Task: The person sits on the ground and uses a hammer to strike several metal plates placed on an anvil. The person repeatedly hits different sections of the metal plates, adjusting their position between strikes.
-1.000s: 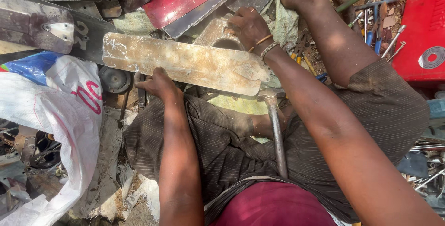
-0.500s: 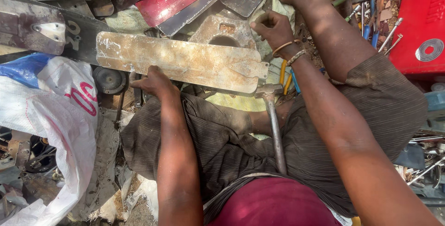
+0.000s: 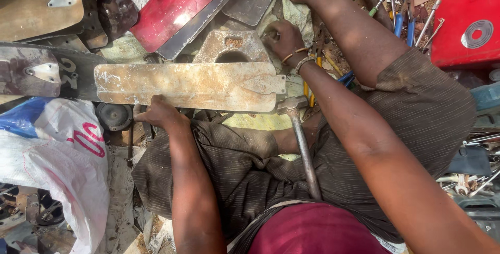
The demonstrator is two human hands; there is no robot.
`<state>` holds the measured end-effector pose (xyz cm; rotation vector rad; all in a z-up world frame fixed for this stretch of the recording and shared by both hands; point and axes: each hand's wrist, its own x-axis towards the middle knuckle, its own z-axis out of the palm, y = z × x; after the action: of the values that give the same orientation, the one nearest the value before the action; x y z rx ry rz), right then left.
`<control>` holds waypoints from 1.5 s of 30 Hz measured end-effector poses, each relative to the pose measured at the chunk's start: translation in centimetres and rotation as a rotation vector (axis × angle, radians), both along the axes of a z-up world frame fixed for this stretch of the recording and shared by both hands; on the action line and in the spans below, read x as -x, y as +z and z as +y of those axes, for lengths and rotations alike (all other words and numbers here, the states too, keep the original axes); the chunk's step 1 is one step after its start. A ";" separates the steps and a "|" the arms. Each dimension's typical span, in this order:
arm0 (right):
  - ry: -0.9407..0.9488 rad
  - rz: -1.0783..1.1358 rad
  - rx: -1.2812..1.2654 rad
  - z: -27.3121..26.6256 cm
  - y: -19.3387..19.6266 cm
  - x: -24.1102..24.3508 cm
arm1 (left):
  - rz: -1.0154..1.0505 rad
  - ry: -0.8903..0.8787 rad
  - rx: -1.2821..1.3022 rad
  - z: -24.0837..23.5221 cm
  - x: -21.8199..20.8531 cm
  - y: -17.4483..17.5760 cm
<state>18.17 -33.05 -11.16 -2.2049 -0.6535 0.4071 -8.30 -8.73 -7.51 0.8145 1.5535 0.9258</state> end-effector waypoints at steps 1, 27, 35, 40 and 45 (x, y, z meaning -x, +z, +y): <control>0.094 -0.204 0.057 0.6 -0.5 0.0 | 0.012 -0.007 -0.012 0.2 -0.2 0.0; -0.572 -0.206 0.535 -39.8 29.0 12.3 | -0.100 -0.092 0.140 0.4 1.0 0.4; -0.917 -0.011 1.017 -54.7 23.0 24.6 | -0.383 -0.233 0.308 0.5 0.9 -0.1; -0.861 -0.095 1.011 -55.6 19.6 24.2 | -0.412 -0.299 0.369 -0.6 0.8 -0.9; -0.559 -0.639 0.466 -40.5 22.0 23.1 | -0.448 -0.282 0.168 -1.3 0.9 -0.2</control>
<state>-4.95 -73.50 10.86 -2.8545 -0.2308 -0.5054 -9.17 -10.02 -7.68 0.6325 1.0778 0.7005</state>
